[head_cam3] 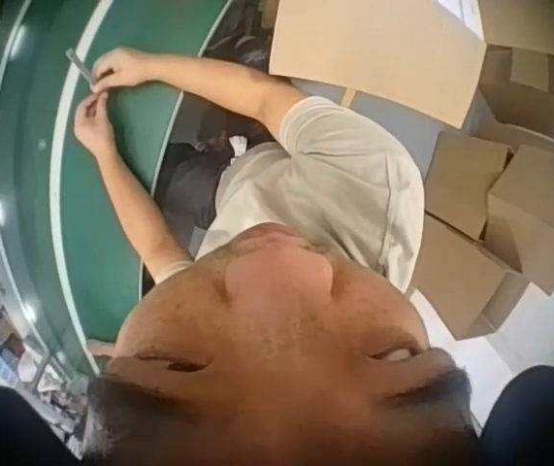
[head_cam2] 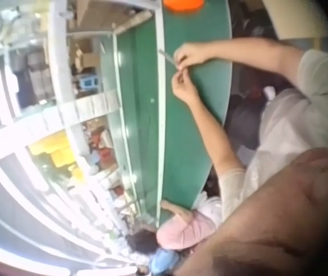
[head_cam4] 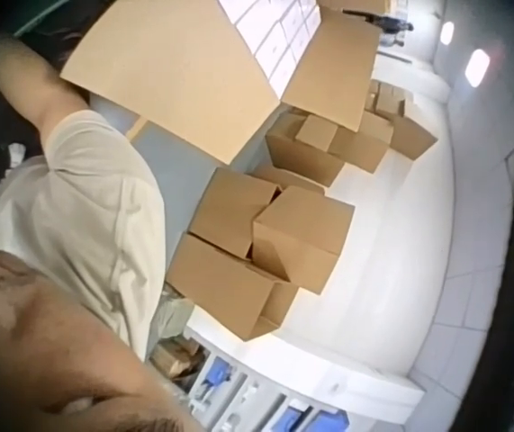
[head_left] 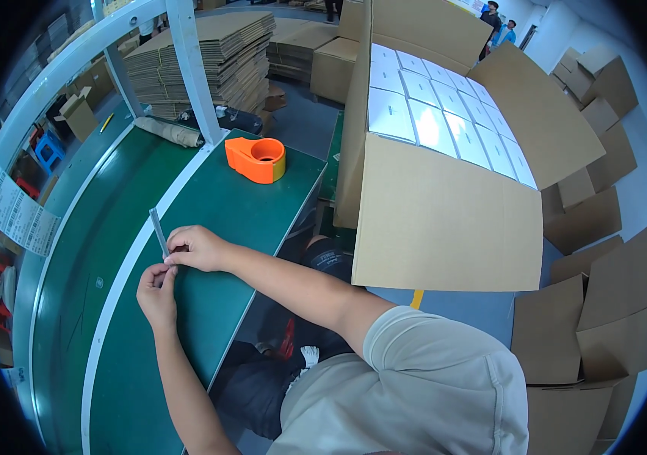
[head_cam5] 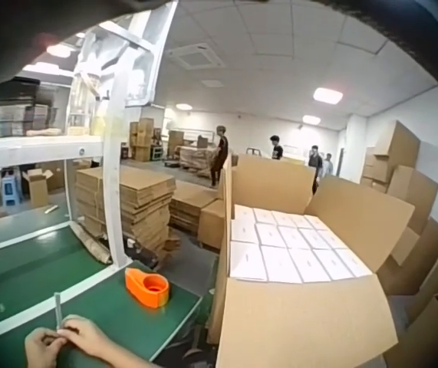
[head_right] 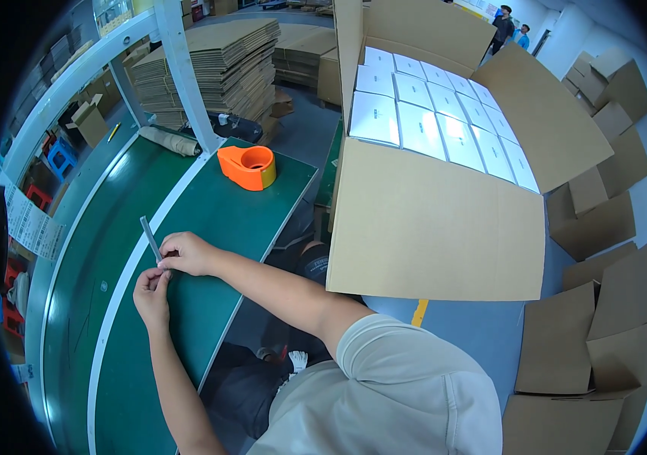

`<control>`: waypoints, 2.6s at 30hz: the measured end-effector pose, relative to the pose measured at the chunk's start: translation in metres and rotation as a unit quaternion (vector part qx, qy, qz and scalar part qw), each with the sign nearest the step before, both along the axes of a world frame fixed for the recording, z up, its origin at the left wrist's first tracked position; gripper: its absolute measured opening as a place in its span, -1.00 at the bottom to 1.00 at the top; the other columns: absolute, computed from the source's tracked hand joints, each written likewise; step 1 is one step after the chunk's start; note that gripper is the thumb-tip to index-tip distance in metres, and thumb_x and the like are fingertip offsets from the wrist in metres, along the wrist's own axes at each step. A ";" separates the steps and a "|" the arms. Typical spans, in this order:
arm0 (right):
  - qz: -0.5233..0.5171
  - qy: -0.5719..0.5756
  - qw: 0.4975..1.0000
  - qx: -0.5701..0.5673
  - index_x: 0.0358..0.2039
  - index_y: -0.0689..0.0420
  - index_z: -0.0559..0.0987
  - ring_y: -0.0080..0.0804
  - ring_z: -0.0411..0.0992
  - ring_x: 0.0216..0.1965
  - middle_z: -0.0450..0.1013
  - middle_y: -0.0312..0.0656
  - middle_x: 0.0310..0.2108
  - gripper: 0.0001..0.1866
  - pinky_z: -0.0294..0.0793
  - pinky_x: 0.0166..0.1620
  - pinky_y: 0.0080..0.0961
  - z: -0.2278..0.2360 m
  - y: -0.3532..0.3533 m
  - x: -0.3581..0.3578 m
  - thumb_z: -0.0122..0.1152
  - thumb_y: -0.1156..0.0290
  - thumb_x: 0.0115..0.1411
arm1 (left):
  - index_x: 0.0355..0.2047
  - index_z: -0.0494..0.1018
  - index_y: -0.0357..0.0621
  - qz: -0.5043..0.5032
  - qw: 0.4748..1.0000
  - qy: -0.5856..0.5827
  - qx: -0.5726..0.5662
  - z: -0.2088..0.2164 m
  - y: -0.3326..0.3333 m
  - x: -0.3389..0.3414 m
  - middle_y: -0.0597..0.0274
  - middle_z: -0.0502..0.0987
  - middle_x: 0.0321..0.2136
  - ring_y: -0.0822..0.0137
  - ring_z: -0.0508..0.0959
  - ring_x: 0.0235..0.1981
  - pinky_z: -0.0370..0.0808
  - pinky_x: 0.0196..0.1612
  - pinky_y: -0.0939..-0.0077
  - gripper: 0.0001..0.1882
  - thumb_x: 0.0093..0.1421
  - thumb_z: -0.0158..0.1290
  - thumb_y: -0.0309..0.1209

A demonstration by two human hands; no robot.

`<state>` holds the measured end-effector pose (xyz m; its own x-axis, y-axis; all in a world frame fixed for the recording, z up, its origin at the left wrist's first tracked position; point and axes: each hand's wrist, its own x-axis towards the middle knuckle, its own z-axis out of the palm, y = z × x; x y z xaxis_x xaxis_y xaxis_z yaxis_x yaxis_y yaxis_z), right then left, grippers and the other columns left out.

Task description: The person sorts black cylindrical items, marks them with a marker pen, then packs white product boxes into larger cardboard cartons by hand on a production line.

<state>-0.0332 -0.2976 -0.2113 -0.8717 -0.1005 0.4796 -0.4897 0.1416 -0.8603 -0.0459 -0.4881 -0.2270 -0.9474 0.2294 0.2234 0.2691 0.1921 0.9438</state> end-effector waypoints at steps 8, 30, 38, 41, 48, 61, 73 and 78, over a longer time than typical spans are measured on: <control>0.016 0.021 0.999 0.019 -0.36 0.28 0.65 -0.37 0.52 -0.29 0.52 -0.16 -0.33 -0.89 0.50 -0.23 -0.50 0.001 0.001 0.002 0.35 0.50 0.14 | -0.22 0.59 -0.35 -0.008 1.000 -0.013 -0.014 0.002 -0.004 0.000 0.26 0.63 -0.37 0.53 0.59 -0.33 0.50 -0.22 0.68 -0.86 0.22 0.24 -0.55; 0.007 -0.029 0.999 -0.034 -0.31 0.30 0.65 -0.48 0.54 -0.23 0.56 -0.19 -0.24 -0.92 0.53 -0.15 -0.57 0.003 -0.002 0.000 0.33 0.58 0.18 | -0.09 0.54 -0.34 -0.099 0.976 -0.142 0.133 0.008 0.002 0.004 0.10 0.65 -0.25 0.33 0.68 -0.27 0.63 -0.21 0.52 -0.79 0.29 0.15 -0.52; 0.015 -0.023 1.000 -0.003 -0.27 0.30 0.65 -0.56 0.52 -0.27 0.55 -0.18 -0.21 -0.89 0.50 -0.23 -0.66 -0.001 -0.004 -0.002 0.34 0.57 0.18 | -0.11 0.54 -0.33 -0.107 0.966 -0.185 0.146 0.010 0.000 0.004 0.08 0.65 -0.25 0.28 0.70 -0.30 0.65 -0.23 0.49 -0.81 0.29 0.16 -0.53; 0.016 -0.026 0.999 0.011 -0.26 0.29 0.66 -0.58 0.52 -0.29 0.55 -0.19 -0.21 -0.88 0.48 -0.26 -0.67 0.000 -0.003 -0.001 0.35 0.56 0.18 | -0.13 0.54 -0.33 -0.109 0.962 -0.203 0.147 0.013 0.001 0.003 0.08 0.65 -0.25 0.28 0.70 -0.31 0.66 -0.24 0.49 -0.83 0.29 0.15 -0.53; 0.015 -0.017 0.999 0.030 -0.24 0.28 0.67 -0.60 0.49 -0.32 0.54 -0.22 -0.24 -0.87 0.44 -0.30 -0.68 0.002 -0.005 0.000 0.34 0.55 0.19 | -0.15 0.53 -0.33 -0.101 0.953 -0.219 0.185 0.015 0.002 0.007 0.07 0.66 -0.27 0.29 0.70 -0.34 0.65 -0.26 0.50 -0.84 0.29 0.15 -0.52; 0.030 -0.023 0.999 0.015 -0.26 0.30 0.67 -0.59 0.48 -0.33 0.51 -0.23 -0.28 -0.89 0.45 -0.28 -0.66 0.005 -0.006 0.002 0.31 0.55 0.21 | -0.20 0.55 -0.36 -0.098 0.961 -0.201 0.160 0.023 -0.002 0.008 0.08 0.67 -0.32 0.32 0.70 -0.37 0.64 -0.31 0.55 -0.85 0.27 0.19 -0.52; 0.028 -0.056 0.998 -0.015 -0.29 0.29 0.67 -0.57 0.46 -0.30 0.50 -0.26 -0.30 -0.89 0.42 -0.25 -0.64 0.004 -0.006 0.003 0.30 0.51 0.24 | -0.17 0.54 -0.39 -0.126 0.951 -0.220 0.179 0.019 0.001 0.007 0.07 0.66 -0.29 0.32 0.69 -0.34 0.64 -0.26 0.53 -0.83 0.26 0.19 -0.53; 0.027 -0.047 0.998 -0.035 -0.29 0.29 0.68 -0.54 0.46 -0.29 0.50 -0.26 -0.31 -0.88 0.43 -0.24 -0.60 0.004 -0.005 0.000 0.30 0.49 0.25 | -0.16 0.56 -0.36 -0.114 0.959 -0.203 0.160 0.017 0.000 0.008 0.10 0.66 -0.30 0.35 0.68 -0.34 0.61 -0.28 0.56 -0.80 0.26 0.21 -0.49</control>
<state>-0.0333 -0.3026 -0.2070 -0.9073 -0.1169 0.4040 -0.4120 0.0544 -0.9096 -0.0383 -0.4879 -0.2101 -0.9043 0.4227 -0.0589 -0.1319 -0.1454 0.9805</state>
